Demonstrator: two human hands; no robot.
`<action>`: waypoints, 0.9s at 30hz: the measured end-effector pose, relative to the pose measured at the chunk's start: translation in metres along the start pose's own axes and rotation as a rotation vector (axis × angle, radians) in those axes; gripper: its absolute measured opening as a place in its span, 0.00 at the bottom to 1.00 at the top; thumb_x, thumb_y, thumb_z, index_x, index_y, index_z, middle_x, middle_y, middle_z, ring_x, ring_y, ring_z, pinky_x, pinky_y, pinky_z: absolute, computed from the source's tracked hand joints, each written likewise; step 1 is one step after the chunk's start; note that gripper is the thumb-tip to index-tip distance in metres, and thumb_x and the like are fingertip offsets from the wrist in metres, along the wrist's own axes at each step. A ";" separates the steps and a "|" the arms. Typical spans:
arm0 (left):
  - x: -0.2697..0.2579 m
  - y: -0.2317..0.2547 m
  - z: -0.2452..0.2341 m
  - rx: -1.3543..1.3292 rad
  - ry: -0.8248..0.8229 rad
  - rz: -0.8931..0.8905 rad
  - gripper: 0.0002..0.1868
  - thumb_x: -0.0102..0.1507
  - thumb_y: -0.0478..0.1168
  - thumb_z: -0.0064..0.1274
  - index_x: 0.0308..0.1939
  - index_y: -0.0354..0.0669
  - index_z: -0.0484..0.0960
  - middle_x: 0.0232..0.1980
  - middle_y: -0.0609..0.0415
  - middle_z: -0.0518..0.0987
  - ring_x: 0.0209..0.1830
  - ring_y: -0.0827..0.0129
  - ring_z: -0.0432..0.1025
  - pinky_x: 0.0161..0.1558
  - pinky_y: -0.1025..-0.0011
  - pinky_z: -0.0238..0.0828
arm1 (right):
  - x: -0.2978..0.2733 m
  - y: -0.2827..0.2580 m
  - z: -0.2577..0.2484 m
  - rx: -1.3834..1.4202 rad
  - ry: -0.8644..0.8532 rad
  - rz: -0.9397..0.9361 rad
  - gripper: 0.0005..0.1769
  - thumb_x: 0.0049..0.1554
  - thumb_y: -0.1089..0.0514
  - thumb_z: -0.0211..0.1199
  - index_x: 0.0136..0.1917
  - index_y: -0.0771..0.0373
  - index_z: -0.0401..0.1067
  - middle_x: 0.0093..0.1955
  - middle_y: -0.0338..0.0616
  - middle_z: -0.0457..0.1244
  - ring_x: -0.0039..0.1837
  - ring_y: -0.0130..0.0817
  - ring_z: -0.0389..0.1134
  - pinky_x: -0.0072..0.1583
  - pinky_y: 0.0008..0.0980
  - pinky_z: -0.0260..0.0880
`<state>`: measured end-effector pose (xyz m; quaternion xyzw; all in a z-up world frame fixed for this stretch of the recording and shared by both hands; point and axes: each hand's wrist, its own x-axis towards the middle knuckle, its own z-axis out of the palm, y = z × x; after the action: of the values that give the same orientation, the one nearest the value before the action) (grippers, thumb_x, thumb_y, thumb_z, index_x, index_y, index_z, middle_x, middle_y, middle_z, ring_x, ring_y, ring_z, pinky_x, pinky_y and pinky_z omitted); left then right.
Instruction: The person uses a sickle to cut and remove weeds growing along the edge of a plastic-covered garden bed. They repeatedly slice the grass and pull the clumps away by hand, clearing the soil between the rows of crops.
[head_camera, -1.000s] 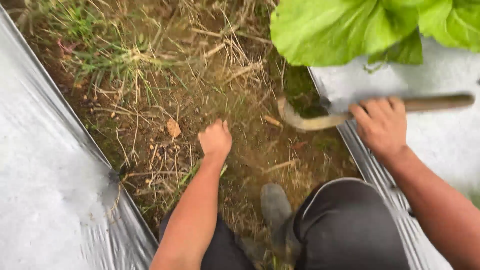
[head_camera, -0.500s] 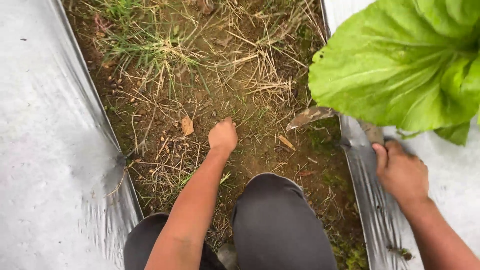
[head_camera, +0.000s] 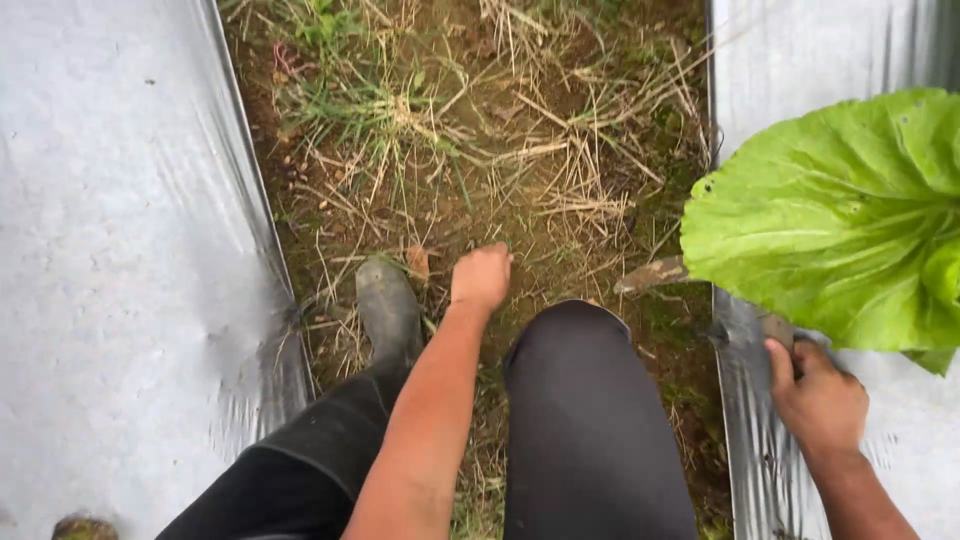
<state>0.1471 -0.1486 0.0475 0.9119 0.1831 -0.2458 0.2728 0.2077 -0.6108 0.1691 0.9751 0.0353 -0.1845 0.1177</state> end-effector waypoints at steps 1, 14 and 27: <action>0.006 -0.001 0.008 -0.004 0.008 0.014 0.13 0.74 0.41 0.43 0.38 0.39 0.78 0.33 0.45 0.81 0.29 0.52 0.78 0.32 0.54 0.79 | 0.000 -0.003 -0.001 -0.003 0.013 0.010 0.28 0.72 0.29 0.46 0.49 0.50 0.74 0.35 0.48 0.70 0.41 0.58 0.72 0.45 0.51 0.72; 0.061 0.041 0.053 0.510 -0.122 0.310 0.33 0.71 0.71 0.33 0.51 0.46 0.74 0.45 0.50 0.80 0.43 0.61 0.74 0.45 0.62 0.73 | 0.003 -0.066 -0.078 0.117 -0.009 0.002 0.24 0.72 0.41 0.52 0.50 0.56 0.81 0.44 0.55 0.71 0.51 0.62 0.71 0.52 0.51 0.70; 0.077 -0.041 0.099 0.399 0.541 0.230 0.11 0.71 0.49 0.44 0.36 0.54 0.76 0.30 0.57 0.81 0.35 0.61 0.79 0.40 0.61 0.68 | 0.016 -0.255 -0.196 0.772 -0.420 -0.147 0.17 0.67 0.51 0.52 0.64 0.61 0.67 0.33 0.44 0.67 0.39 0.45 0.73 0.46 0.49 0.70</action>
<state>0.1555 -0.1590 -0.0837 0.9940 0.0934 0.0059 0.0568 0.2629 -0.3154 0.2850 0.8837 0.0086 -0.3863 -0.2640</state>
